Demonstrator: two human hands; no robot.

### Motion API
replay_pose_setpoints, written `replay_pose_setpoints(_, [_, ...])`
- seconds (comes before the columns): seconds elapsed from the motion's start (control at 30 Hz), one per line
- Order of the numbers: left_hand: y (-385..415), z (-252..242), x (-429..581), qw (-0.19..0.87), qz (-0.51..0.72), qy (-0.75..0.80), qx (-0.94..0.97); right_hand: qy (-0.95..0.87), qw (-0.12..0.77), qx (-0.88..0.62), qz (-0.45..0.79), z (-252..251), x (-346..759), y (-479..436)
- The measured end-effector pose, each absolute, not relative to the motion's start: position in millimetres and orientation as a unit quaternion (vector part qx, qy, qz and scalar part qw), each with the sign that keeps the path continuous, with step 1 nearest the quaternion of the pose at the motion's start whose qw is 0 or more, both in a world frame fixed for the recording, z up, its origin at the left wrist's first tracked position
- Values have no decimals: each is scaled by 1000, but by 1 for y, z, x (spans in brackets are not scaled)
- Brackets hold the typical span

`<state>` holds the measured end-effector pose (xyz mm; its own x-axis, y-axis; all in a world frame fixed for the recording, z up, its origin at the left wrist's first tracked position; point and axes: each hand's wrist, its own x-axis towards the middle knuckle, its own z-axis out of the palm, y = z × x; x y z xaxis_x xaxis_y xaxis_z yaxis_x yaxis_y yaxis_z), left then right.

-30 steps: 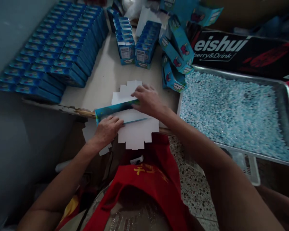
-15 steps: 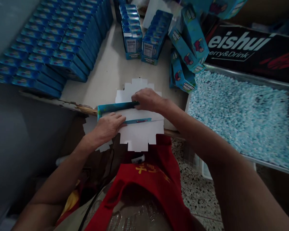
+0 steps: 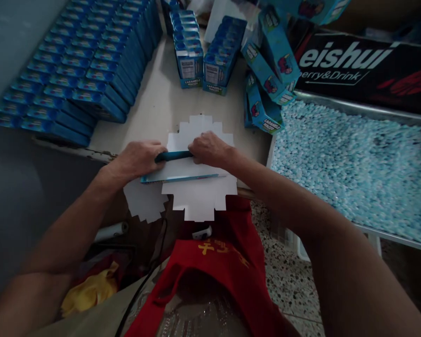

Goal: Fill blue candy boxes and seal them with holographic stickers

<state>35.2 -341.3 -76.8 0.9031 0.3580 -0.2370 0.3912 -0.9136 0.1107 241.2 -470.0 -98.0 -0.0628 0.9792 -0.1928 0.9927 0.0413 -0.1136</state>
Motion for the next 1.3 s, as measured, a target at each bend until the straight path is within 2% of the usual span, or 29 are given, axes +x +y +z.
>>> replay_pose_setpoints(0.17, [-346, -87, 38, 91, -74, 201, 973, 737, 36, 664, -119, -106, 237, -462])
replay_pose_setpoints(0.4, [-352, -92, 37, 57, -57, 246, 966, 725, -36, 677, -119, -119, 230, -473])
replay_pose_setpoints(0.5, [-351, -86, 39, 72, -71, 256, 961, 711, -20, 697, -94, -115, 233, -470])
replay_pose_setpoints(0.6, [-355, -77, 40, 93, -34, 244, 965, 714, -3, 696, -71, -100, 241, -468])
replay_pose_setpoints(0.7, [-361, -70, 40, 100, 22, 222, 970, 691, -72, 718, -43, -78, 250, -487])
replay_pose_setpoints(0.83, [-360, -70, 55, 120, 32, 197, 972, 526, -168, 833, -42, -63, 234, -542])
replay_pose_setpoints(0.97, [-353, -76, 104, 167, -4, 145, 975, 472, -162, 846, -189, -80, 191, -574])
replay_pose_setpoints(1.07, [-351, -80, 142, 201, -73, 106, 971, 459, -134, 853, -210, -91, 176, -569])
replay_pose_setpoints(1.2, [-346, -85, 155, 239, -98, 178, 950, 412, -155, 883, -161, -93, 193, -562])
replay_pose_setpoints(1.3, [-349, -95, 139, 297, -30, 276, 914, 389, -254, 872, -153, -106, 214, -563])
